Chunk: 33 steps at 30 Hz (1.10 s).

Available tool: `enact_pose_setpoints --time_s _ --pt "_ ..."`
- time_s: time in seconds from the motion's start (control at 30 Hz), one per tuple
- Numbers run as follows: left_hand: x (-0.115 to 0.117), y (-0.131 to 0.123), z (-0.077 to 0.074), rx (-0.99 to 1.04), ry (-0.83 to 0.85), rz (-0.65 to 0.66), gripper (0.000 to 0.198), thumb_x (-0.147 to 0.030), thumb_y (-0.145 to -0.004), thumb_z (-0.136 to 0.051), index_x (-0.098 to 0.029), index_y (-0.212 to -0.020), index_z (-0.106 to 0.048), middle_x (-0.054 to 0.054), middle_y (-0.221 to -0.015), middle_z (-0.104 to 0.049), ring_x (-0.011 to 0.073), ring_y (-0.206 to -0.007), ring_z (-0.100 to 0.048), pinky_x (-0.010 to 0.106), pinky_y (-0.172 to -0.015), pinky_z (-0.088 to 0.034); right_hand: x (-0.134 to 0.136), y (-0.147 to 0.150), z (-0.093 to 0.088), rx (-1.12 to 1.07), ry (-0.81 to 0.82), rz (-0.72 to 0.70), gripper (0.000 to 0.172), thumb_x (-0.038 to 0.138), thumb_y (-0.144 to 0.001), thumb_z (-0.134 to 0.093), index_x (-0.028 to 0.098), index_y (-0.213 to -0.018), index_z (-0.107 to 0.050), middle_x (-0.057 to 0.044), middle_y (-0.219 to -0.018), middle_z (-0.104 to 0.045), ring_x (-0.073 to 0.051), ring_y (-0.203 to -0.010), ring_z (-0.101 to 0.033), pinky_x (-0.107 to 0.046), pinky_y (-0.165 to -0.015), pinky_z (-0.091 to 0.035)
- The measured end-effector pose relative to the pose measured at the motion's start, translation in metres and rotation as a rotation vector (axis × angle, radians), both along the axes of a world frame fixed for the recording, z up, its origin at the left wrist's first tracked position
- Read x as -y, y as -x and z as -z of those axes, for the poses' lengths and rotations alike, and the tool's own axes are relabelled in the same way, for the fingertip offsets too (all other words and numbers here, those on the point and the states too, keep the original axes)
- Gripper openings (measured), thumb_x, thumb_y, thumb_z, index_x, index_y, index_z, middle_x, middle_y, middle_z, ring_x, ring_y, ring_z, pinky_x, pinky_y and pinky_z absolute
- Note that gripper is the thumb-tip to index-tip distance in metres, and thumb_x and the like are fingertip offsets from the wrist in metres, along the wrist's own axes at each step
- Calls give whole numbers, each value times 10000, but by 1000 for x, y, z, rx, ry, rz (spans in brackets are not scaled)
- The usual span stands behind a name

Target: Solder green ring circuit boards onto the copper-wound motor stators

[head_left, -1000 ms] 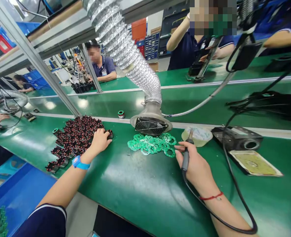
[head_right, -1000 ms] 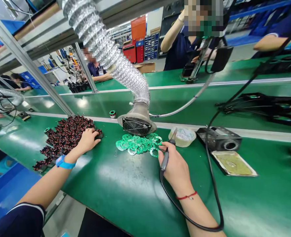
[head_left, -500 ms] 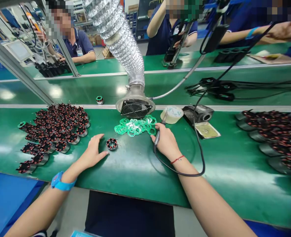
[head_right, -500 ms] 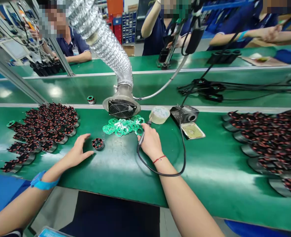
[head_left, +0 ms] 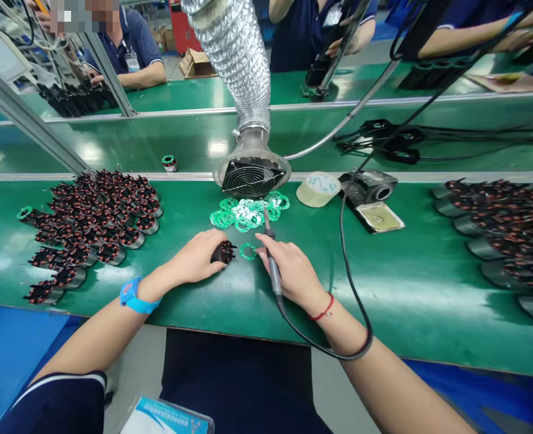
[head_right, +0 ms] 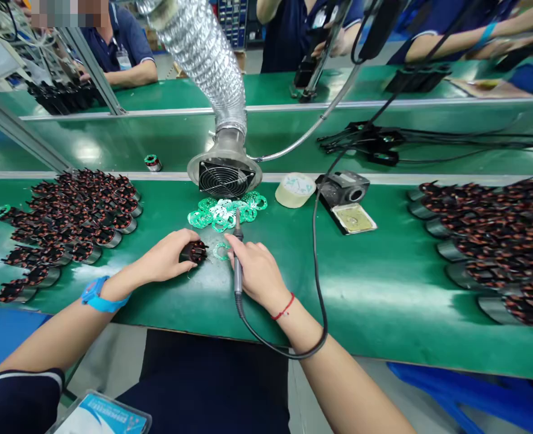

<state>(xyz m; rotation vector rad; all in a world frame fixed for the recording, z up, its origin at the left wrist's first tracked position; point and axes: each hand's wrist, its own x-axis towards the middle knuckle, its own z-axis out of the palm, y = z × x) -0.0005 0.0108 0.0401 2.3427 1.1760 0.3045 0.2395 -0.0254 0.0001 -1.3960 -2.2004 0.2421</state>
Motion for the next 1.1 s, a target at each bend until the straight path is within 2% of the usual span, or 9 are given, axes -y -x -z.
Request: enact_pose_setpoints --time_s 0.1,0.17,0.3,0.4,0.5,0.7,1.1 --pt "-1 -5 3 -86 -79 165 408 -159 -803 -629 -182 -1195 -517 118 -1188 -592 290 -1103 -546 449 -951 -457 11 -7 0 -136 -34 28 347 370 -962 -464 221 -1241 -605 -61 -919 -746 -194 -739 -671 -347 -715 -515" --pt "1 -6 8 -62 -87 203 444 -140 -822 -610 -179 -1248 -492 122 -1230 -575 279 -1128 -537 430 -969 -454 19 -10 2 -264 -54 69 295 374 -944 -505 229 -1164 -638 -60 -960 -747 -189 -776 -688 -335 -732 -543" --pt "6 -7 20 82 -62 72 396 -216 -827 -651 -180 -1194 -507 113 -1178 -587 260 -1091 -558 405 -961 -468 34 -15 6 -474 -17 175 216 355 -907 -539 222 -1023 -664 -66 -972 -751 -204 -823 -715 -351 -779 -579" --pt "7 -9 25 167 -44 -13 402 -253 -817 -671 -184 -1176 -504 108 -1161 -590 256 -1070 -567 414 -957 -472 38 -17 9 -582 93 236 227 371 -897 -520 216 -960 -674 -47 -833 -742 -184 -672 -698 -344 -688 -588" --pt "5 -10 26 187 -41 -16 408 -248 -825 -661 -186 -1193 -496 109 -1173 -588 258 -1094 -557 422 -968 -467 37 -16 11 -633 168 246 237 389 -888 -528 219 -933 -686 -24 -757 -719 -161 -588 -661 -332 -648 -579" --pt "3 -11 27 175 -52 27 401 -235 -835 -653 -184 -1202 -502 117 -1192 -586 268 -1127 -548 437 -988 -461 34 -16 13 -654 272 222 237 385 -888 -549 213 -961 -695 5 -647 -683 -150 -547 -635 -318 -632 -568" --pt "3 -10 31 184 -132 45 400 -219 -843 -657 -193 -1204 -487 119 -1167 -581 264 -1105 -553 447 -951 -483 35 -18 14 -706 255 184 196 349 -898 -572 225 -974 -704 14 -652 -689 -138 -539 -648 -288 -589 -560"
